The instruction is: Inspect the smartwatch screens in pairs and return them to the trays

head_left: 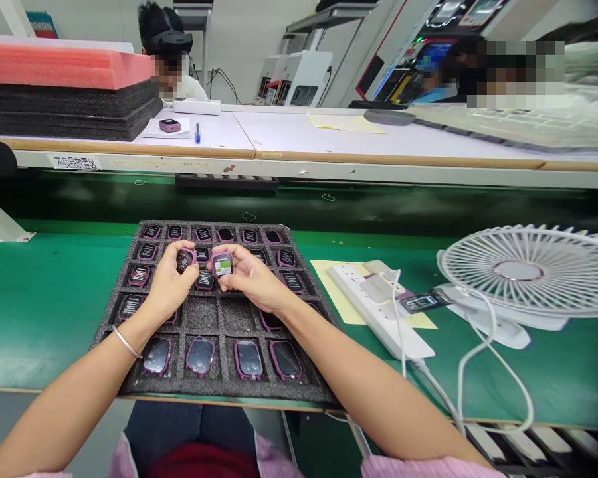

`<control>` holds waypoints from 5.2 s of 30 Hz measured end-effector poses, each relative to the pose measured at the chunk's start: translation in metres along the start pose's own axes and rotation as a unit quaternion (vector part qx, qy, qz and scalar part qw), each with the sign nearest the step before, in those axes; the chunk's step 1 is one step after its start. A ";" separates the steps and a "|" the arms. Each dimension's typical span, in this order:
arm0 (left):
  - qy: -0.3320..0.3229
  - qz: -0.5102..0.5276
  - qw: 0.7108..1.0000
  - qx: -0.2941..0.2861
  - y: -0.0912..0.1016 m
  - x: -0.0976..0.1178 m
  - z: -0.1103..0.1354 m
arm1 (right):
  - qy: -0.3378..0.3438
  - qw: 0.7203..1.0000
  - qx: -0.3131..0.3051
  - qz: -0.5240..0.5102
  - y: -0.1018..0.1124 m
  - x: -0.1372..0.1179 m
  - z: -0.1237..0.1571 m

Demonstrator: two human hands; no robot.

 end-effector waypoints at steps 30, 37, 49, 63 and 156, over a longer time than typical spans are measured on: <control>-0.014 0.015 1.000 -0.012 -0.002 0.002 0.000 | -0.003 1.000 -0.007 0.001 -0.001 0.001 0.000; 0.000 0.015 1.000 -0.002 -0.001 0.000 0.000 | 0.002 1.000 0.002 0.000 0.001 0.002 -0.001; 0.157 0.293 0.943 -0.022 -0.016 0.002 0.006 | -0.020 0.997 0.032 -0.074 0.008 -0.001 0.000; 0.136 0.261 0.955 -0.038 -0.016 0.004 0.007 | 0.002 0.998 0.025 -0.058 0.007 -0.006 0.002; 0.121 0.330 0.921 -0.167 -0.023 0.060 0.027 | 0.013 0.998 0.037 -0.053 0.007 -0.012 0.003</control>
Point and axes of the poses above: each hand's wrist, its own z-axis away from the middle knuckle, its own y-axis out of the back of the hand, x = y × z, the point moved 7 cm from there along -z, towards the middle knuckle, and after that the axes turned 11 degrees about -y, right-handed, at the moved point
